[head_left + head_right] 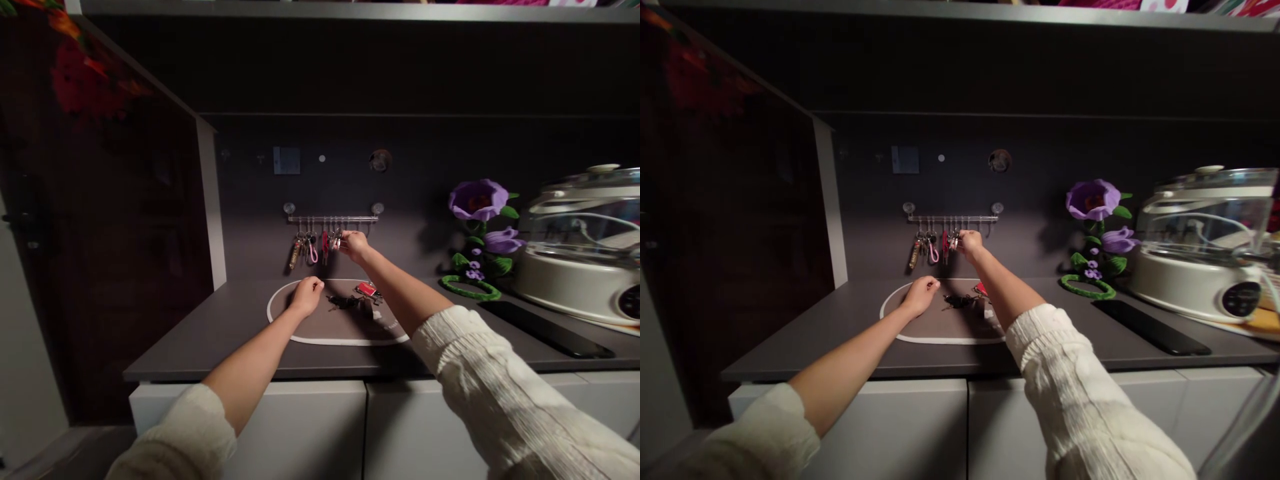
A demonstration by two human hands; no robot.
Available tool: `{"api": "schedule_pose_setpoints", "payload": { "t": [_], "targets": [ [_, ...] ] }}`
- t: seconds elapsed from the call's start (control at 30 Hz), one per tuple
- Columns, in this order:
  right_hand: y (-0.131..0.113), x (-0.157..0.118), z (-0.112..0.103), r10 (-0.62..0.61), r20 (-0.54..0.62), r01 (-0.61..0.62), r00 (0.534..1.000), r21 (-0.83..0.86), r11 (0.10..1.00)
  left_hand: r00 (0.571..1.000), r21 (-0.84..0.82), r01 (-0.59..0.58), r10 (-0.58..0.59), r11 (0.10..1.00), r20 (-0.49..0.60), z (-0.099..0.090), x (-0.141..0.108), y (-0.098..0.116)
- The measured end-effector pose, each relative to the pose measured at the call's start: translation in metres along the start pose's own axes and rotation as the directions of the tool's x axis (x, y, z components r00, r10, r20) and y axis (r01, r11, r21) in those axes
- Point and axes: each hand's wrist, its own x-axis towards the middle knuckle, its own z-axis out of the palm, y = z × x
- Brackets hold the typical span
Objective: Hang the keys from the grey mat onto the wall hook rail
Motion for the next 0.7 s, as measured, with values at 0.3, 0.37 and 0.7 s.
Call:
{"api": "schedule_pose_setpoints", "payload": {
  "t": [0.3,0.37,0.7],
  "targets": [
    [-0.006,0.019,0.015,0.071,-0.170,-0.065,0.983,0.040,0.997,1.000,-0.034,0.021,-0.021,0.999,0.009,0.001,0.001,0.000],
    [-0.005,0.022,0.014,0.077,-0.208,-0.071,0.975,0.037,0.997,1.000,-0.039,0.030,-0.030,0.999,0.004,0.001,0.001,0.001],
    [-0.002,0.027,0.012,0.114,-0.213,-0.104,0.970,0.061,0.993,0.998,-0.062,0.059,-0.058,0.996,0.009,0.001,0.001,0.001]
  ]
}}
